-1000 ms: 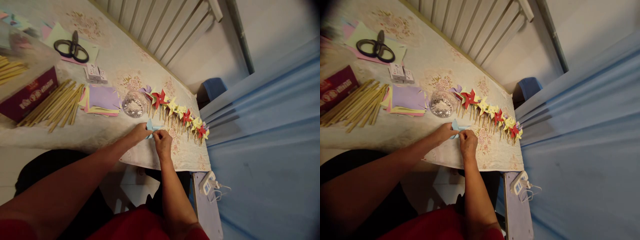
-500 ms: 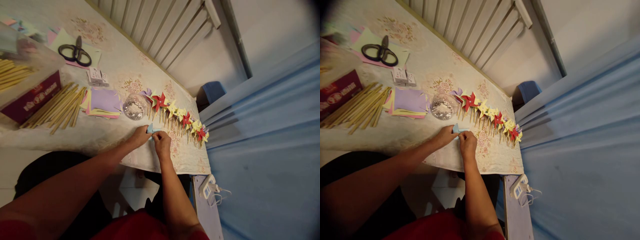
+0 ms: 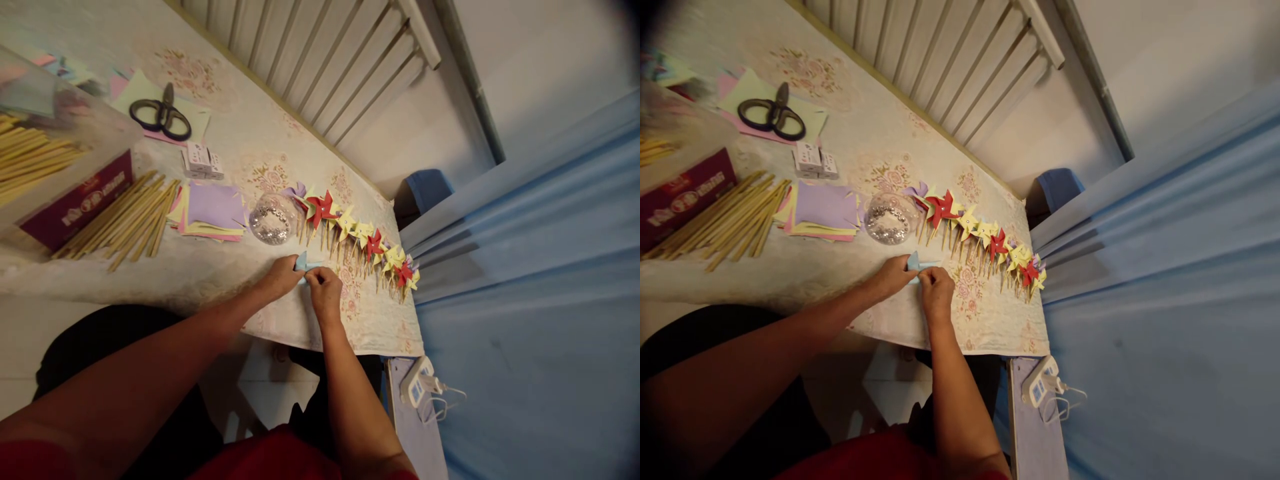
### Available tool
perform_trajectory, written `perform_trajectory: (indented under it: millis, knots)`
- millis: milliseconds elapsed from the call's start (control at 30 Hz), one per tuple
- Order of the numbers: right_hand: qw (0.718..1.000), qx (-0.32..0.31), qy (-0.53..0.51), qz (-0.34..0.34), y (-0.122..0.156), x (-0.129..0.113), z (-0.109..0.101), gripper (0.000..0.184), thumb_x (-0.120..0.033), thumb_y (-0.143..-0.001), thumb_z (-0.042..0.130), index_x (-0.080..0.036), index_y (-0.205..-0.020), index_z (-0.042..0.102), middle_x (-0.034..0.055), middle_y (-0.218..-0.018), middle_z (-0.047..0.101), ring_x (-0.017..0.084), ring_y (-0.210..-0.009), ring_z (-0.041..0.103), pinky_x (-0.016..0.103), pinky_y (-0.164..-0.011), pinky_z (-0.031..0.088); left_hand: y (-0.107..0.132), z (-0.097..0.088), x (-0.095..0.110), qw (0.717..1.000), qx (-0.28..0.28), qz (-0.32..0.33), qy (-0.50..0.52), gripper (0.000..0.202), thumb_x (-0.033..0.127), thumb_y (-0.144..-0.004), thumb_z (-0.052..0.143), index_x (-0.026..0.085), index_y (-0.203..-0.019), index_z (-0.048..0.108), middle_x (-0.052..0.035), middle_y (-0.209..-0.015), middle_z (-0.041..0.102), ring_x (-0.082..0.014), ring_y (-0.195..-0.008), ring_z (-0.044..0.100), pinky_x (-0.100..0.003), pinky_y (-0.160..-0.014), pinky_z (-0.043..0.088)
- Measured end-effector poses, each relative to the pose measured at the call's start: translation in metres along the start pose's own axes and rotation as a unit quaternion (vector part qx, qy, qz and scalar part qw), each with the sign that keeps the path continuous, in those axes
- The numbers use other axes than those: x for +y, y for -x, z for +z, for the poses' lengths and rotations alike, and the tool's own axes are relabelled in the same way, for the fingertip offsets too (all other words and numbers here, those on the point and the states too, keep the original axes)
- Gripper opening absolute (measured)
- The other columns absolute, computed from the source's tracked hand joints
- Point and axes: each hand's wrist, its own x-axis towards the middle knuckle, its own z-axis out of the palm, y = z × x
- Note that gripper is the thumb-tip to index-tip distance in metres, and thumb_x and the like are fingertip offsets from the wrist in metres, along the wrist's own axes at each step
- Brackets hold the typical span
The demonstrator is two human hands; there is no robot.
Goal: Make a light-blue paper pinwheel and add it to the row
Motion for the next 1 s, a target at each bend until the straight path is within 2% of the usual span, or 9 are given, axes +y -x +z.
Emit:
perform_trajectory:
  millis: [67, 133, 333, 400, 533, 600, 767, 833, 1000]
  knots:
    - [0.998, 0.012, -0.046, 0.052, 0.001, 0.004, 0.006, 0.017, -0.026, -0.082, 0.056, -0.021, -0.067, 0.062, -0.0024, -0.065, 0.061, 0.016, -0.064, 0.054, 0.026, -0.066, 0.044, 0.000, 0.000, -0.001, 1.000, 0.001, -0.001, 0.006, 0.008, 0.012, -0.073, 0.057, 0.014, -0.074, 0.064, -0.0019, -0.072, 0.068, -0.0161, -0.068, 0.056, -0.025, -0.060, 0.036]
    - [0.998, 0.015, -0.042, 0.053, 0.001, 0.004, 0.007, 0.017, -0.025, -0.082, 0.056, -0.021, -0.067, 0.062, -0.0020, -0.066, 0.061, 0.016, -0.064, 0.055, 0.027, -0.067, 0.044, 0.000, 0.000, -0.002, 1.000, 0.000, -0.002, 0.009, 0.008, 0.013, -0.072, 0.057, 0.014, -0.074, 0.065, -0.0021, -0.073, 0.068, -0.0162, -0.069, 0.056, -0.025, -0.061, 0.037]
    - [0.992, -0.035, 0.089, -0.086, -0.002, -0.006, -0.008, 0.016, -0.022, -0.085, 0.057, -0.022, -0.071, 0.065, 0.0040, -0.077, 0.064, 0.020, -0.079, 0.057, 0.031, -0.076, 0.044, -0.004, 0.001, -0.005, 1.000, -0.001, 0.011, 0.003, 0.010, 0.014, -0.072, 0.056, 0.015, -0.072, 0.066, -0.0021, -0.071, 0.068, -0.0169, -0.070, 0.056, -0.025, -0.061, 0.038]
    - [0.996, -0.028, 0.063, -0.065, -0.003, -0.004, -0.007, 0.016, -0.022, -0.084, 0.057, -0.021, -0.069, 0.064, 0.0025, -0.074, 0.064, 0.019, -0.075, 0.056, 0.030, -0.074, 0.044, -0.005, 0.001, -0.006, 1.000, 0.001, 0.007, 0.004, 0.009, 0.014, -0.072, 0.056, 0.015, -0.073, 0.065, -0.0017, -0.072, 0.068, -0.0167, -0.069, 0.056, -0.025, -0.060, 0.038]
    - [0.997, 0.006, -0.046, 0.055, -0.003, 0.003, 0.006, 0.018, -0.026, -0.080, 0.056, -0.021, -0.064, 0.062, -0.0028, -0.062, 0.060, 0.015, -0.062, 0.053, 0.026, -0.063, 0.043, -0.004, 0.002, -0.007, 1.000, 0.001, 0.003, 0.007, 0.009, 0.014, -0.072, 0.057, 0.014, -0.075, 0.066, -0.0017, -0.074, 0.069, -0.0162, -0.069, 0.056, -0.025, -0.060, 0.037]
    - [0.996, 0.012, -0.053, 0.067, -0.002, 0.004, 0.009, 0.018, -0.026, -0.080, 0.056, -0.021, -0.064, 0.062, -0.0031, -0.061, 0.060, 0.015, -0.061, 0.052, 0.026, -0.062, 0.042, -0.004, 0.002, -0.006, 1.000, -0.001, 0.000, 0.003, 0.009, 0.013, -0.073, 0.057, 0.014, -0.076, 0.066, -0.0017, -0.073, 0.068, -0.0164, -0.069, 0.056, -0.025, -0.061, 0.037]
    - [0.993, -0.025, 0.082, -0.080, -0.003, -0.004, -0.005, 0.016, -0.021, -0.085, 0.057, -0.021, -0.070, 0.064, 0.0025, -0.075, 0.063, 0.018, -0.077, 0.057, 0.029, -0.075, 0.043, -0.004, 0.000, -0.005, 1.000, -0.007, 0.000, -0.010, 0.010, 0.012, -0.075, 0.055, 0.014, -0.075, 0.065, -0.0037, -0.077, 0.069, -0.0170, -0.072, 0.057, -0.025, -0.062, 0.037]
    - [0.990, -0.038, 0.098, -0.096, -0.005, -0.004, -0.008, 0.016, -0.021, -0.085, 0.058, -0.022, -0.070, 0.064, 0.0031, -0.077, 0.063, 0.019, -0.080, 0.057, 0.029, -0.077, 0.043, -0.004, 0.000, -0.004, 1.000, -0.008, 0.001, -0.010, 0.010, 0.010, -0.074, 0.055, 0.014, -0.076, 0.065, -0.0039, -0.078, 0.069, -0.0169, -0.072, 0.057, -0.026, -0.063, 0.038]
    - [0.999, 0.005, -0.030, 0.042, -0.004, 0.003, 0.007, 0.016, -0.022, -0.081, 0.057, -0.021, -0.066, 0.062, -0.0019, -0.066, 0.061, 0.016, -0.065, 0.054, 0.026, -0.066, 0.043, -0.004, -0.001, -0.004, 1.000, -0.002, -0.006, 0.000, 0.008, 0.011, -0.073, 0.057, 0.014, -0.075, 0.064, -0.0010, -0.072, 0.067, -0.0153, -0.068, 0.055, -0.024, -0.061, 0.036]
